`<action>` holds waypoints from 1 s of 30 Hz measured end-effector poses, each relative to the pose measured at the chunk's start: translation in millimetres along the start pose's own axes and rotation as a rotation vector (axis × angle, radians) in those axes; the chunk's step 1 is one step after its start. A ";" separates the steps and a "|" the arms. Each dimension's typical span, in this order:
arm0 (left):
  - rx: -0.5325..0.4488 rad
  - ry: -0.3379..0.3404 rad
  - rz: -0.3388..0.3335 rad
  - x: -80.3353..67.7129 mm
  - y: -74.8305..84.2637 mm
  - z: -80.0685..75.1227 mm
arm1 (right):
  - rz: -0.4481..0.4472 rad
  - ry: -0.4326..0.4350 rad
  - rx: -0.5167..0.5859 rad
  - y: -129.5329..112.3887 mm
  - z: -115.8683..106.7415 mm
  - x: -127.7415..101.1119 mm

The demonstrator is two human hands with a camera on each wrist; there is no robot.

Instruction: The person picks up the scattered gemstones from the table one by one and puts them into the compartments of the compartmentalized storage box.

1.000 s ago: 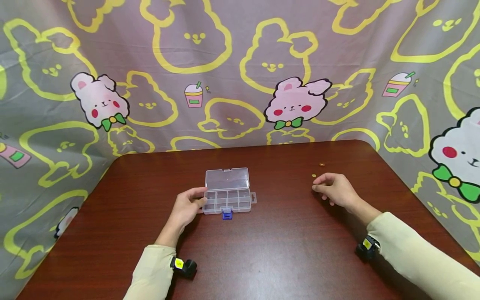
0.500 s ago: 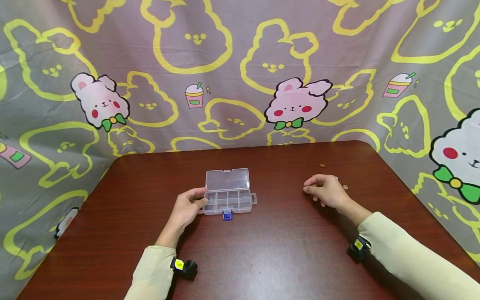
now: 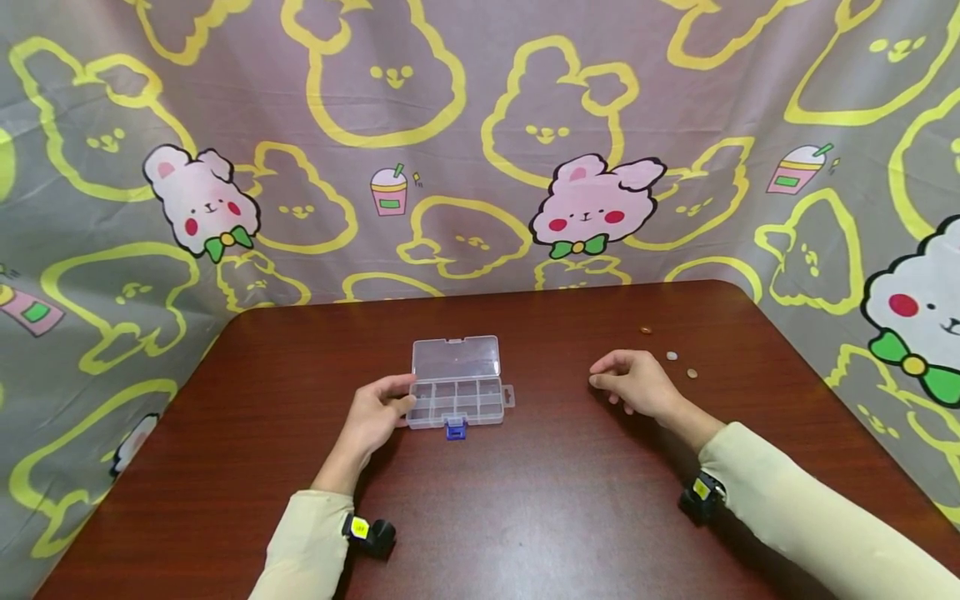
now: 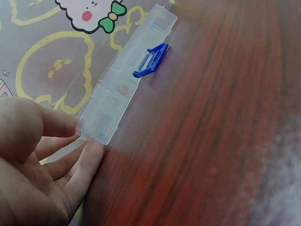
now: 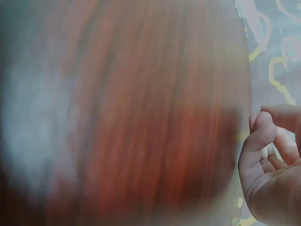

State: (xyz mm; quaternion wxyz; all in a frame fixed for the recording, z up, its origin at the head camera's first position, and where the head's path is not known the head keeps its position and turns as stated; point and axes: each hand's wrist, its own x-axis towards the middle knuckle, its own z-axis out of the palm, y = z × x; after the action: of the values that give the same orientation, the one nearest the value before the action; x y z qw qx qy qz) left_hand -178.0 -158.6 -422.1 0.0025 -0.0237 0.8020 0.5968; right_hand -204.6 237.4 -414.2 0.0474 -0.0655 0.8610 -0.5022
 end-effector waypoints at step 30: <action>-0.012 0.005 0.005 -2.5 2.4 0.6 | -0.008 -0.077 0.095 -30.4 35.9 5.3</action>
State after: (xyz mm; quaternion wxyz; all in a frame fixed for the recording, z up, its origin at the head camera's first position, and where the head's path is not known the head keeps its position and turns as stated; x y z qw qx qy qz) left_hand -175.6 -157.3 -419.9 -0.0012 -0.0232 0.7985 0.6015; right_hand -202.5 190.9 -405.5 0.0815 -0.0857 0.8334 -0.5399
